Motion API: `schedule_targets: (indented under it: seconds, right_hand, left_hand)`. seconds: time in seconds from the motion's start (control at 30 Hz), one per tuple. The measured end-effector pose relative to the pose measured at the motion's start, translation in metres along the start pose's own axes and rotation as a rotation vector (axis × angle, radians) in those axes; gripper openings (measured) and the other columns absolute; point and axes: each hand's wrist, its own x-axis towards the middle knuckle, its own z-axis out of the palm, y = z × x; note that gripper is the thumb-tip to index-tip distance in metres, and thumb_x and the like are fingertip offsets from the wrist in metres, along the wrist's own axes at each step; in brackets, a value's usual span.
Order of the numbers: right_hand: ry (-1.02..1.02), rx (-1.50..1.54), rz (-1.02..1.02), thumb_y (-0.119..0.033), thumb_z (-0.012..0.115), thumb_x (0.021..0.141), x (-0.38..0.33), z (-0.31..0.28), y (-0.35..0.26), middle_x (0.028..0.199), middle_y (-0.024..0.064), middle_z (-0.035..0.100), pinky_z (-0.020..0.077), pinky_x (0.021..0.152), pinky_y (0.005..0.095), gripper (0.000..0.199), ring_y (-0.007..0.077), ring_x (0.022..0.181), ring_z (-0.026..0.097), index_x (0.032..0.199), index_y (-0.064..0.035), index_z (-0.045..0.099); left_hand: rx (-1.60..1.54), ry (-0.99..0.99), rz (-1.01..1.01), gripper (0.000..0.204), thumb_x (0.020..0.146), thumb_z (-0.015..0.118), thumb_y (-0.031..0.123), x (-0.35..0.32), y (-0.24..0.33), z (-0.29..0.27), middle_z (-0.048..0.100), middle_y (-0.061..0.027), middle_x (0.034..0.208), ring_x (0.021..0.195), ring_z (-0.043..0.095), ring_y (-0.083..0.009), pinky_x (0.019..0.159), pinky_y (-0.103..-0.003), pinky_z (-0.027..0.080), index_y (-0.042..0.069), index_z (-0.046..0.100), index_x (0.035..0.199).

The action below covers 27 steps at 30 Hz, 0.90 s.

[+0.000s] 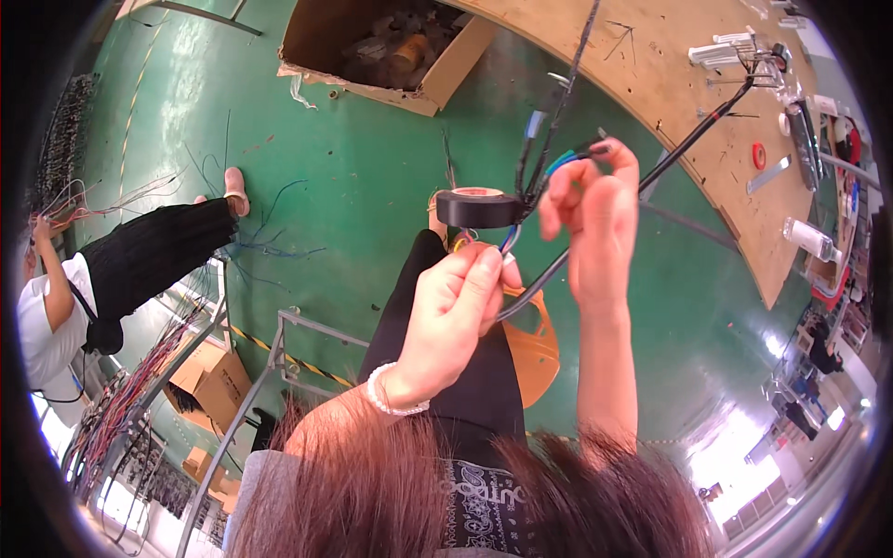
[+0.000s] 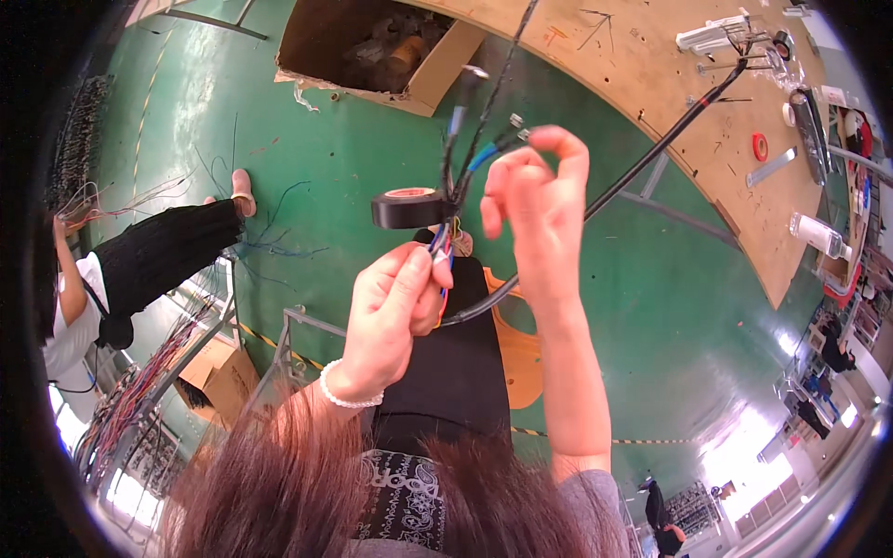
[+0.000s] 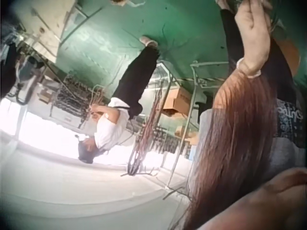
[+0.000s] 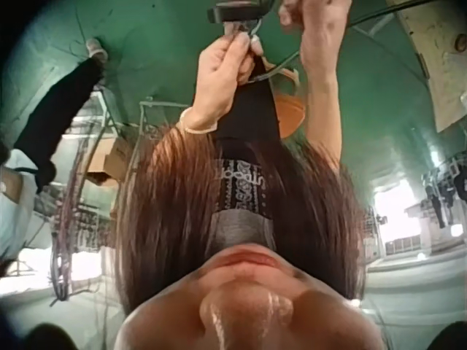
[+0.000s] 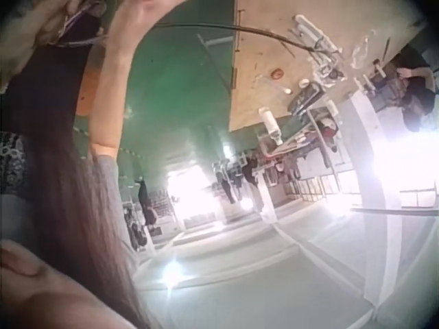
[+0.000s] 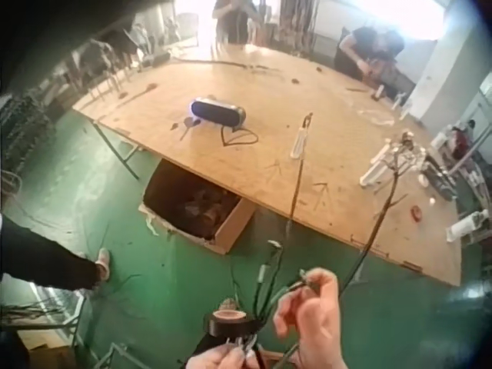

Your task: Measuring and wrapping bunches of multicolored wires with black electrical tape.

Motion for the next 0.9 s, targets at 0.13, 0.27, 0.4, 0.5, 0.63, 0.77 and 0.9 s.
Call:
schedule_targets:
  seconds: [0.13, 0.27, 0.4, 0.5, 0.63, 0.77, 0.9]
  right_hand:
    - [-0.32, 0.278, 0.049, -0.064, 0.043, 0.095, -0.003, -0.001, 0.041, 0.136, 0.0191, 0.05, 0.047, 0.099, 0.048, 0.063, 0.0319, 0.121, 0.055, 0.122, -0.0078, 0.047]
    - [-0.593, 0.421, 0.163, -0.052, 0.055, 0.096, 0.0, -0.005, 0.046, 0.141, 0.0175, 0.048, 0.0486, 0.098, 0.0424, 0.053, 0.0286, 0.126, 0.052, 0.109, -0.0011, 0.055]
    - [-0.279, 0.218, 0.066, -0.04, 0.062, 0.095, -0.035, -0.011, 0.037, 0.133, 0.0196, 0.054, 0.0476, 0.098, 0.0437, 0.04, 0.0284, 0.116, 0.058, 0.097, 0.0007, 0.061]
    - [-0.194, -0.288, -0.071, -0.041, 0.062, 0.094, -0.052, -0.021, -0.002, 0.121, 0.016, 0.056, 0.0473, 0.09, 0.0354, 0.043, 0.0218, 0.105, 0.058, 0.091, 0.002, 0.062]
    - [-0.185, -0.184, 0.064, -0.041, 0.063, 0.093, -0.058, -0.018, -0.03, 0.109, 0.0124, 0.053, 0.044, 0.082, 0.0305, 0.045, 0.0176, 0.096, 0.054, 0.088, 0.0031, 0.064]
    - [-0.317, -0.946, -0.228, -0.034, 0.067, 0.09, -0.053, 0.019, -0.079, 0.09, 0.0086, 0.053, 0.0453, 0.064, 0.032, 0.035, 0.015, 0.077, 0.055, 0.109, -0.0045, 0.069]
    - [-0.094, -0.212, -0.124, -0.018, 0.057, 0.099, -0.042, 0.026, -0.063, 0.067, -0.0012, 0.054, 0.0401, 0.053, 0.0222, 0.018, 0.0074, 0.059, 0.051, 0.092, -0.0022, 0.061]
  left_hand:
    - [0.071, -0.028, 0.02, 0.029, 0.106, 0.044, 0.022, 0.002, 0.002, 0.001, 0.031, 0.0089, 0.055, 0.046, 0.023, -0.0017, 0.043, -0.023, 0.017, 0.002, 0.055, 0.09]
    - [0.165, -0.013, 0.093, 0.026, 0.105, 0.046, 0.02, 0.002, 0.004, 0.002, 0.033, 0.0086, 0.056, 0.047, 0.023, -0.001, 0.044, -0.022, 0.017, 0.002, 0.056, 0.088]
    - [0.478, 0.076, 0.298, 0.022, 0.103, 0.05, 0.015, 0.005, -0.003, -0.002, 0.039, 0.0068, 0.057, 0.047, 0.031, -0.0024, 0.045, -0.021, 0.023, 0.001, 0.057, 0.087]
    - [0.761, 0.099, 0.483, 0.015, 0.1, 0.053, 0.01, 0.006, -0.005, -0.001, 0.046, 0.0011, 0.059, 0.049, 0.04, -0.0064, 0.046, -0.022, 0.032, 0.001, 0.057, 0.088]
    - [1.096, 0.153, 0.694, 0.005, 0.093, 0.059, 0.005, 0.006, -0.009, -0.002, 0.053, -0.0105, 0.064, 0.051, 0.053, -0.0244, 0.05, -0.032, 0.043, 0.001, 0.058, 0.09]
    - [1.246, 0.057, 0.958, 0.015, 0.079, 0.064, 0.0, 0.007, -0.018, -0.011, 0.054, -0.0085, 0.061, 0.051, 0.057, -0.027, 0.048, -0.036, 0.046, 0.001, 0.058, 0.092]
    - [1.079, 0.135, 0.879, 0.008, 0.086, 0.063, 0.003, 0.007, -0.009, -0.005, 0.057, -0.0102, 0.063, 0.05, 0.058, -0.0276, 0.046, -0.035, 0.045, 0.002, 0.056, 0.09]
